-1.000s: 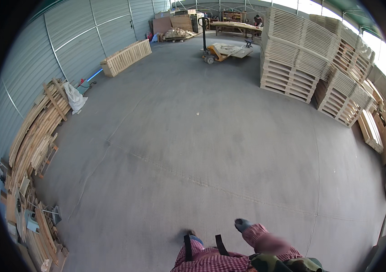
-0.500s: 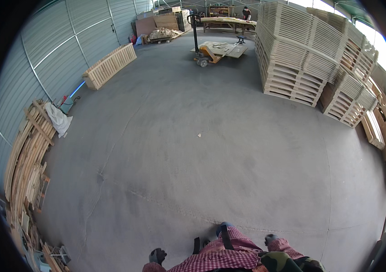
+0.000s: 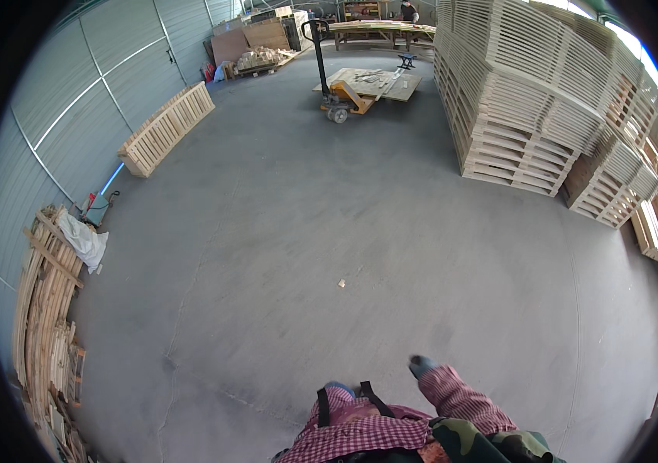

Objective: The person gathers wooden planks from a pallet, carries them to a workbench, and uses a nail gun to fasten the planks together into a frame. The person repeatedly picks up planks, aligns them, and nails them in place.

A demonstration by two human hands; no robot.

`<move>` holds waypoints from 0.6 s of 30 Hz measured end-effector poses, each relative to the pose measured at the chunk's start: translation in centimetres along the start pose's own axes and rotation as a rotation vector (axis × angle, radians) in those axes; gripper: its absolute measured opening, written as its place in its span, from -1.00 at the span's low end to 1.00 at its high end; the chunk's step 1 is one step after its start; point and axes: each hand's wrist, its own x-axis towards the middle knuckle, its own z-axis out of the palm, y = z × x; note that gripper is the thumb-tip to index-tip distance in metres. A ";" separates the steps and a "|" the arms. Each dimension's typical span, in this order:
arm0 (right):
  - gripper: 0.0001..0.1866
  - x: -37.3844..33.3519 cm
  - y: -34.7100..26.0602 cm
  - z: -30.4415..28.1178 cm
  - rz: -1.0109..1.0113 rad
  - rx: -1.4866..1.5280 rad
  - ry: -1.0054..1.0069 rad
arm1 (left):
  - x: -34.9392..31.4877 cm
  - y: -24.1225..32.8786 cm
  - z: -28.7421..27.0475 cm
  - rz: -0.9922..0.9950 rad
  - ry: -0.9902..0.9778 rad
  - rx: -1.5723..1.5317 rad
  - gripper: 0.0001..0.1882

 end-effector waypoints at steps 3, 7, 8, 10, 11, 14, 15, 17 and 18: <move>-0.56 7.3 -15.5 -7.0 -0.287 0.130 0.057 | 3.9 7.4 4.4 -0.032 0.006 -0.059 -0.82; -0.58 17.7 -22.3 -13.1 -0.380 0.254 0.032 | 9.6 16.0 7.8 -0.059 0.014 -0.054 -0.80; -0.58 21.4 -21.5 -15.1 -0.386 0.333 0.039 | 11.5 18.3 9.1 -0.062 -0.002 -0.051 -0.80; -0.71 28.6 -12.4 -16.4 -0.023 0.794 0.214 | 14.9 22.8 10.8 -0.056 -0.033 -0.020 -0.79; -0.77 30.3 -7.0 -17.6 0.158 0.991 0.271 | 16.2 25.2 11.4 -0.052 -0.054 -0.006 -0.78; -0.74 29.1 7.4 -22.1 0.563 0.935 0.440 | 21.5 33.9 12.7 0.047 -0.101 0.022 -0.77; -0.70 27.0 10.3 -22.7 0.596 0.983 0.544 | 23.1 37.2 13.2 0.067 -0.104 -0.001 -0.76; -0.82 23.1 12.7 -24.1 0.739 1.143 0.571 | 26.1 45.6 14.4 0.095 -0.087 -0.065 -0.75; -0.86 21.5 12.6 -24.4 0.742 1.300 0.595 | 27.1 51.0 15.7 0.112 -0.058 -0.107 -0.74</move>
